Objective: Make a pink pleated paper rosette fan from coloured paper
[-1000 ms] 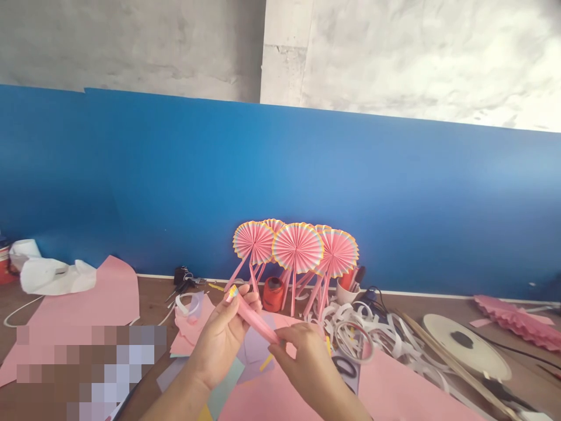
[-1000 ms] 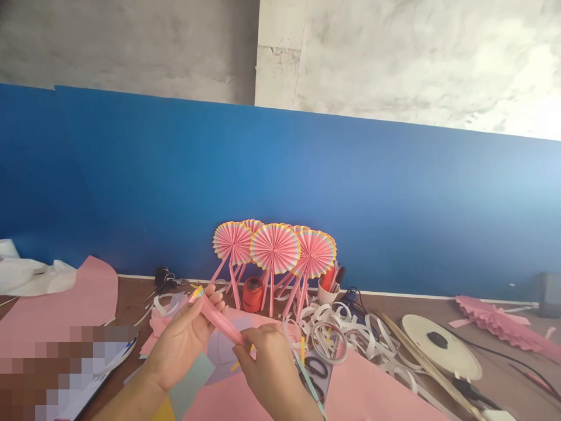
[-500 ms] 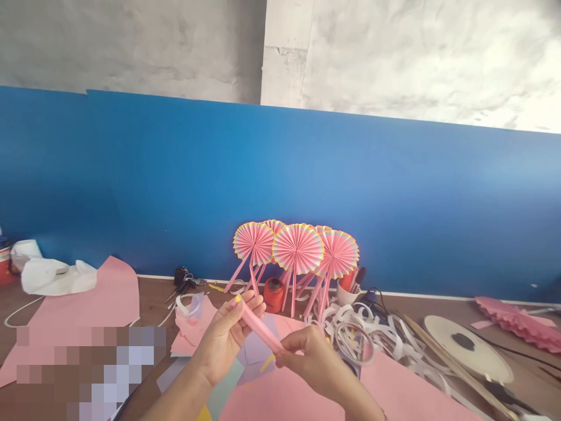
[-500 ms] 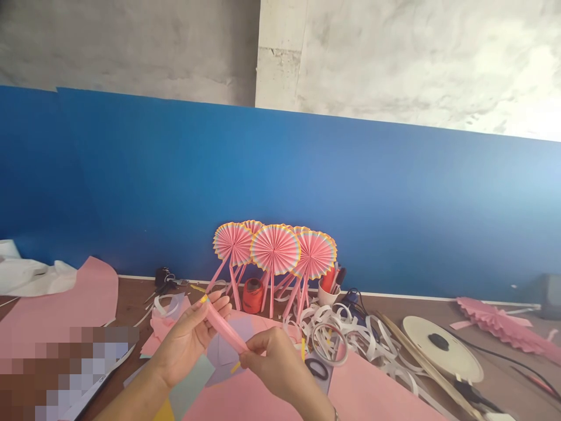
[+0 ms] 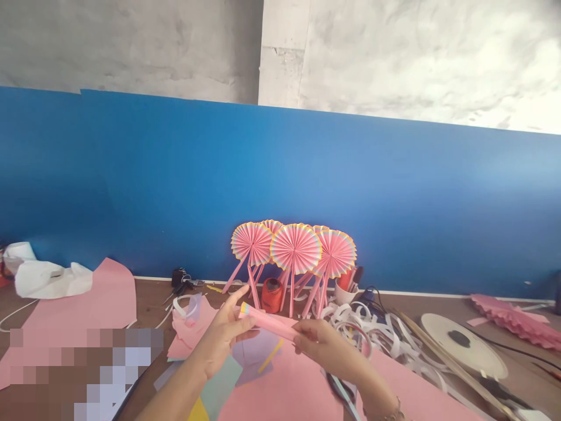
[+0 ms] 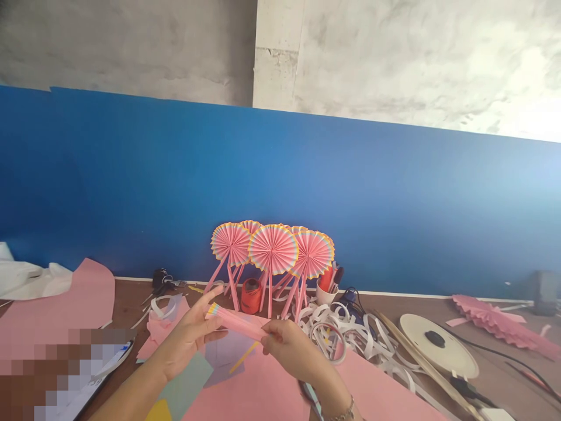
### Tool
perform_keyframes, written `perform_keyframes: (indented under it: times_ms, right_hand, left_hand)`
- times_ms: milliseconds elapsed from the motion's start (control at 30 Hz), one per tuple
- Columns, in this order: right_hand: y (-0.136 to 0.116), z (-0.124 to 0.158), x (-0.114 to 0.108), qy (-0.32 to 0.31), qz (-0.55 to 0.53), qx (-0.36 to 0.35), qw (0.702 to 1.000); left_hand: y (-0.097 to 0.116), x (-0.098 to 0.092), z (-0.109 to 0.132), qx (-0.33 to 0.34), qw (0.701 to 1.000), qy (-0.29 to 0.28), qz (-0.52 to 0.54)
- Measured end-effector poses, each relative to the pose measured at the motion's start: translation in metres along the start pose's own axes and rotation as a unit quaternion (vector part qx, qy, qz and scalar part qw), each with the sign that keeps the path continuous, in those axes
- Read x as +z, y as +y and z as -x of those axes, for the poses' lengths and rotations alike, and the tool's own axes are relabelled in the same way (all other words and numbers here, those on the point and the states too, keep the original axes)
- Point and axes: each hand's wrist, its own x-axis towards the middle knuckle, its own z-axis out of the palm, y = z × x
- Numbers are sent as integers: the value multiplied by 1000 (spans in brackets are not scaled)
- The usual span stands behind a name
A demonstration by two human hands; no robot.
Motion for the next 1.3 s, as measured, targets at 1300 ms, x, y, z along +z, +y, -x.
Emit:
perform_keyframes:
  times_ms: [1300]
  right_hand:
    - [-8,4,5,-38,-165,-6,985]
  left_hand:
    - [-4,-2,-5,-10,968,-49,-245]
